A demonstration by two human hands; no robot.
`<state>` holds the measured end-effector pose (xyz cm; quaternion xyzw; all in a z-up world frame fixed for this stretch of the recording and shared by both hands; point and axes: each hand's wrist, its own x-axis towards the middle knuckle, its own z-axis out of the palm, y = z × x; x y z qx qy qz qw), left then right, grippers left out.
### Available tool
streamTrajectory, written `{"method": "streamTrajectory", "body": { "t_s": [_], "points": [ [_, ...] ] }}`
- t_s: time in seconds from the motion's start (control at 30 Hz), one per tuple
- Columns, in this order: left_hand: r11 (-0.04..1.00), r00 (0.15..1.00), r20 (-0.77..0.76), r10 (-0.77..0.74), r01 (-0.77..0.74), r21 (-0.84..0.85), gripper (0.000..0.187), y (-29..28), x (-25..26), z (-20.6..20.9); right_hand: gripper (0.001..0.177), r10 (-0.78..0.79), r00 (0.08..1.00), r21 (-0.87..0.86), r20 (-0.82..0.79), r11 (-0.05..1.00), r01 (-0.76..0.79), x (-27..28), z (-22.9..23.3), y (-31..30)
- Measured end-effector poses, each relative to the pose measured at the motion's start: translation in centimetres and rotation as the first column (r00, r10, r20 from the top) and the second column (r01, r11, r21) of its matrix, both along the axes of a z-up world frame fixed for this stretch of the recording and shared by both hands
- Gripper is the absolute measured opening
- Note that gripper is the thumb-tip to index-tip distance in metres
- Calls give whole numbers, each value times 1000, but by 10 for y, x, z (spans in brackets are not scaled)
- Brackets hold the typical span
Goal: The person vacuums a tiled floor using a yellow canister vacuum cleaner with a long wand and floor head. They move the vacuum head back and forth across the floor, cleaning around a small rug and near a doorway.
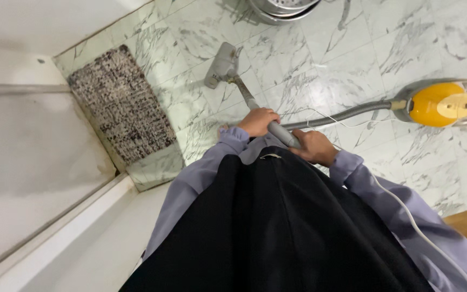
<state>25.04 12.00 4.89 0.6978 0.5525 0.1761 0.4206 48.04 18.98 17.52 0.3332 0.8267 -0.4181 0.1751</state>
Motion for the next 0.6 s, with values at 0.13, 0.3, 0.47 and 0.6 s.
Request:
{"method": "streamTrajectory", "body": {
  "t_s": [0.13,0.3,0.47,0.6],
  "points": [
    [987,992,-56,109,-101,128,48,-33,-29,8,55,82,994,6,-71,997,-82,-38,6,-6],
    [971,955,-177,236,-228,67,32,-68,-61,2,52,186,982,27,23,982,-186,-84,-4,-26],
    [957,939,-192,284,-265,121,32,-108,-102,-1,60,268,963,38,-10,963,-267,-131,-14,-55],
    [939,922,-183,342,-328,105,32,-133,-127,1,53,277,958,7,75,960,-278,-161,-18,-77]
  ]
}}
